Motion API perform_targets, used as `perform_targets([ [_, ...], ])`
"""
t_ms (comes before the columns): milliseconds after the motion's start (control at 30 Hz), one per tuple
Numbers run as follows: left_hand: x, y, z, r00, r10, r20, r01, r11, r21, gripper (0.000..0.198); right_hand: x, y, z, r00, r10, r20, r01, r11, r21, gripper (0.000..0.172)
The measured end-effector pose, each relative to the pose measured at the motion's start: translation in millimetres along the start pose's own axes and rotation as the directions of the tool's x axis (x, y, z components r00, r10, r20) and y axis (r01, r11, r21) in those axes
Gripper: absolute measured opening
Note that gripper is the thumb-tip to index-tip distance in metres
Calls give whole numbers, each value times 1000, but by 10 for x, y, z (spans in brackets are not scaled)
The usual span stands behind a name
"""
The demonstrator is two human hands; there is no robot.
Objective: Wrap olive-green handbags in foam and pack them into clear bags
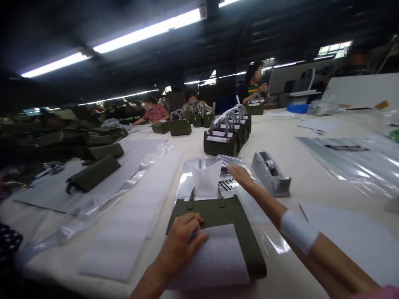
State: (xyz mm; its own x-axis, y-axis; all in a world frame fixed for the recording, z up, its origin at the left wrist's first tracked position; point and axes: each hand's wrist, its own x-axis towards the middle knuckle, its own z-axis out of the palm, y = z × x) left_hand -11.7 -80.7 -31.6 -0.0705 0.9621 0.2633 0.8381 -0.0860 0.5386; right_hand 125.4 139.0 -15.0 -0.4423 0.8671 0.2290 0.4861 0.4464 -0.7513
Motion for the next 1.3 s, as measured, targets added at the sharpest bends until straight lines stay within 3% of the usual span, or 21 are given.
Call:
perform_targets([
  [33,0,-3,5,1000,-1,-6,1,1000,-2,12,-138,3,-119,998,-45,-36,44,999,-3,32],
  [100,-16,-3,22,1000,1,-12,0,1000,6,11,-547,-5,-324,954,-284,-95,280,958,-54,30],
  [133,-28,-2,32,1000,7,-12,-7,1000,16,11,-786,-16,-389,854,-518,-43,513,853,-100,27],
  [167,-38,-4,40,1000,18,-7,-18,999,30,10,-1023,-27,-423,705,-703,96,708,690,-151,28],
  [200,-40,-9,43,1000,30,-1,-30,998,48,10,-1236,-34,-424,562,-797,221,826,526,-205,35],
  [233,-25,-18,37,999,46,1,-46,997,66,10,-1412,-35,-397,476,-830,292,876,416,-245,39],
  [267,15,-30,19,997,71,-11,-70,994,86,8,-1544,-26,-350,431,-833,347,894,344,-285,44],
  [300,89,-43,-13,993,110,-45,-104,988,114,7,-1632,-7,-293,429,-828,362,890,318,-327,46],
  [367,357,-59,-112,964,210,-162,-172,960,221,17,-1703,52,-185,472,-816,335,859,339,-385,44],
  [467,988,-8,-276,914,318,-253,-183,877,443,43,-1704,129,-109,514,-802,303,831,380,-405,39],
  [500,1201,33,-315,928,313,-203,-186,860,475,47,-1704,139,-106,527,-796,297,824,394,-408,39],
  [533,1383,82,-340,947,305,-104,-221,850,478,42,-1708,140,-109,543,-786,296,815,408,-410,39],
  [600,1593,190,-340,942,318,108,-332,833,443,23,-1724,128,-115,575,-769,279,795,445,-413,38],
  [667,1551,279,-272,902,357,243,-428,814,393,20,-1741,114,-105,608,-757,240,771,491,-404,38],
  [733,1297,317,-154,869,408,282,-490,788,372,19,-1752,114,-74,635,-749,191,751,541,-379,38],
  [867,638,225,95,781,579,234,-623,693,363,16,-1765,149,7,666,-740,93,723,610,-323,38],
  [933,448,170,184,750,626,214,-656,662,364,15,-1770,163,28,680,-730,64,710,633,-309,37],
  [1000,396,164,245,777,598,200,-622,676,395,15,-1769,164,26,690,-721,68,702,643,-307,37],
  [1100,485,243,303,856,487,172,-503,712,489,13,-1761,139,-8,693,-713,106,703,636,-318,38],
  [1200,603,323,354,884,435,170,-449,693,563,20,-1742,108,-44,704,-694,148,700,643,-313,39],
  [1300,652,319,406,893,446,63,-400,720,566,8,-1690,96,-51,795,-599,98,595,737,-322,31],
])
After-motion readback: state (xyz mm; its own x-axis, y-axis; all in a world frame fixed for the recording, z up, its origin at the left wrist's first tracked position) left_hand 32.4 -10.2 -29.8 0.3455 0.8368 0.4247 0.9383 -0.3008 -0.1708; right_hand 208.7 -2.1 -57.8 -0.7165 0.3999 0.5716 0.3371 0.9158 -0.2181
